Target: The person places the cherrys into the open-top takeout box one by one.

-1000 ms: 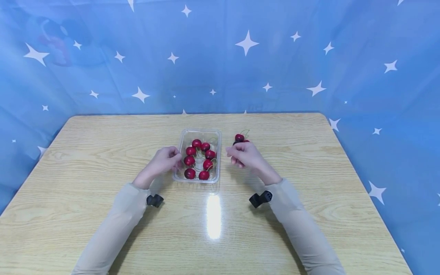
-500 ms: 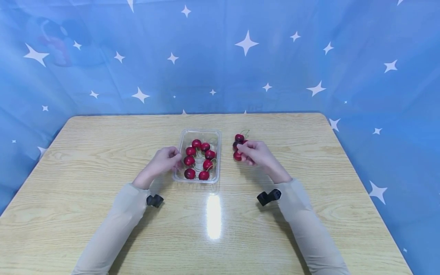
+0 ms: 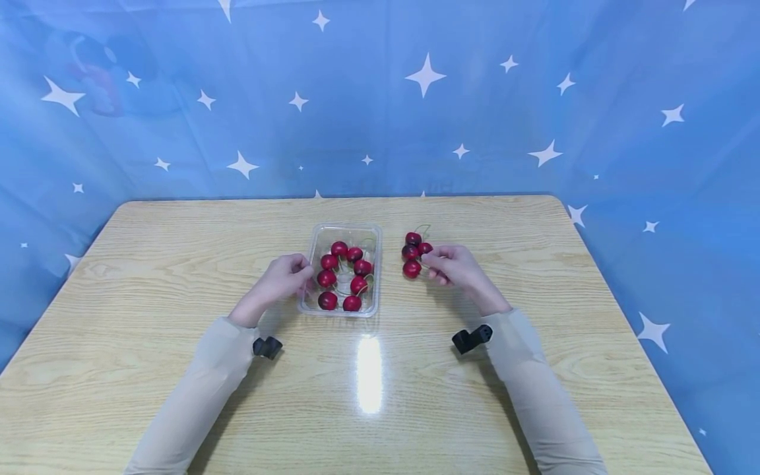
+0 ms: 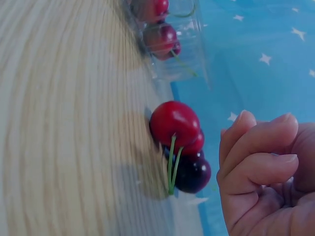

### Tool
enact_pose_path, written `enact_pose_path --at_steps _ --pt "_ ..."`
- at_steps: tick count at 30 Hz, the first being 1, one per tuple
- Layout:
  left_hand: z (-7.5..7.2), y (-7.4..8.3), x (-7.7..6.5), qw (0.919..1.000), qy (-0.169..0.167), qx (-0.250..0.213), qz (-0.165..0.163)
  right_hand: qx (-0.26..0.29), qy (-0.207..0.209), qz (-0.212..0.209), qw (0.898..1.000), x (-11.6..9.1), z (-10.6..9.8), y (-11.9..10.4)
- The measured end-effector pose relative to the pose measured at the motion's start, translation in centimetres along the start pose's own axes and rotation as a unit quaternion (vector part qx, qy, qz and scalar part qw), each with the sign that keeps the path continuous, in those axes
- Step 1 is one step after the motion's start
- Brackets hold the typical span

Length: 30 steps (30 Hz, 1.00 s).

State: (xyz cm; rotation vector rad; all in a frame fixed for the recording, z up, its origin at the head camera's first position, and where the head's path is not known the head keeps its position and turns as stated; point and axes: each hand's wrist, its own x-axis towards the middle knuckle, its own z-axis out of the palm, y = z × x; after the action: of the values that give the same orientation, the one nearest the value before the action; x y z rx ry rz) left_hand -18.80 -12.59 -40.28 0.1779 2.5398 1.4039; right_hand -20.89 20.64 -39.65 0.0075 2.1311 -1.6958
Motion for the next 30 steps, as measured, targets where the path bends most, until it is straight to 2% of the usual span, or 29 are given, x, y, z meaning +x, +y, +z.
enact_pose_path --at_steps 7,16,30 --pt "0.1 0.0 0.0 1.0 -0.002 -0.003 -0.002 -0.022 0.004 0.005 1.0 0.2 -0.8 0.6" --pt "0.0 0.1 0.0 0.9999 -0.007 -0.008 -0.004 -0.04 -0.006 0.033 0.999 0.7 -1.6 1.3" --pt "0.0 0.0 0.0 0.9999 -0.006 -0.008 -0.005 -0.08 -0.005 0.053 0.995 1.6 -1.4 1.6"
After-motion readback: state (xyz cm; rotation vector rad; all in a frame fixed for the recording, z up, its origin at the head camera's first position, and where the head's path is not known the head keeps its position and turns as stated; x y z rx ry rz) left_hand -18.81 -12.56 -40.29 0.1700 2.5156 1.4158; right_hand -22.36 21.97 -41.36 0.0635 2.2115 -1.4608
